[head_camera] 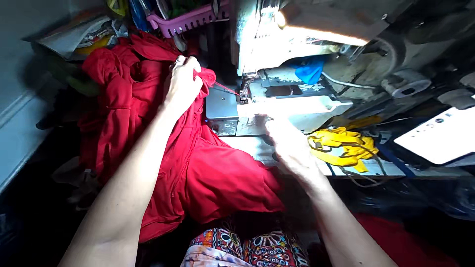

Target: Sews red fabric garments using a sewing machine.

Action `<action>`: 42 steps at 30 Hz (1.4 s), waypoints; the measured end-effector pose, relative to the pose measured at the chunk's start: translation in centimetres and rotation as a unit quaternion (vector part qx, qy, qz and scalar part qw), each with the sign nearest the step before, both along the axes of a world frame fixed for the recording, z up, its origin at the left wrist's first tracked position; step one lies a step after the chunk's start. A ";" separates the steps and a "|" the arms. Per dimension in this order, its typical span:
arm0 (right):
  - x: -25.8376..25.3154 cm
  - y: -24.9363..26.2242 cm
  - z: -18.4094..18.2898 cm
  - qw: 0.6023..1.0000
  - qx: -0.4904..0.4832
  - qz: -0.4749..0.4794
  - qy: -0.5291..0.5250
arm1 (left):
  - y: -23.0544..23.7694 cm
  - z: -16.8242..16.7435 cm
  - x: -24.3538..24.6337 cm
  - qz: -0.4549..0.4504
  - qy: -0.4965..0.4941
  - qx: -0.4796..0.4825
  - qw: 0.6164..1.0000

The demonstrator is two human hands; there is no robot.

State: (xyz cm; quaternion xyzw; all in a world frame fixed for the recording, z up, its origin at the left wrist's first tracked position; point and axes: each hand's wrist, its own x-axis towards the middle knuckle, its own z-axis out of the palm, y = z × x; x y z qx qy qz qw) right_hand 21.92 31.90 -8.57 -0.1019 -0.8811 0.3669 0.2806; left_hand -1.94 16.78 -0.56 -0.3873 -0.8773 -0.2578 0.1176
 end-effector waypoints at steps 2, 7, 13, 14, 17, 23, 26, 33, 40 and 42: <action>0.0 -0.3 2.1 0.998 0.050 -0.036 -0.025 | -1.6 1.5 1.7 -0.012 -0.039 0.015 0.999; -3.7 0.1 3.6 0.973 0.227 -0.049 -0.001 | -5.6 2.3 5.3 -0.175 -0.153 0.143 0.962; -7.1 -0.5 3.9 0.971 0.238 -0.011 -0.019 | -9.3 1.4 5.3 -0.286 -0.120 0.153 0.938; -6.8 -0.6 4.0 0.977 0.211 0.004 -0.008 | -10.4 2.8 5.5 -0.215 -0.107 0.192 0.951; -5.0 -0.3 3.6 0.992 0.112 0.062 0.008 | -14.4 5.4 3.2 -0.018 -0.061 0.395 0.917; -0.4 -1.8 0.9 0.967 -0.082 0.134 -0.200 | -18.2 -2.5 -0.1 0.162 -0.098 0.108 0.976; 1.9 -1.4 0.1 0.954 -0.150 0.154 -0.210 | -19.9 -4.2 0.6 0.230 -0.086 0.144 0.959; 4.4 -3.5 2.1 0.964 -0.191 0.020 -0.182 | -19.9 -3.7 15.1 0.075 -0.049 0.275 0.957; 4.7 -9.3 3.3 0.912 -0.361 0.183 -0.067 | -12.0 -6.3 23.1 -0.148 -0.363 0.272 0.879; 5.6 -8.9 3.2 0.905 -0.369 0.203 -0.057 | -11.5 -5.6 23.3 -0.141 -0.406 0.312 0.847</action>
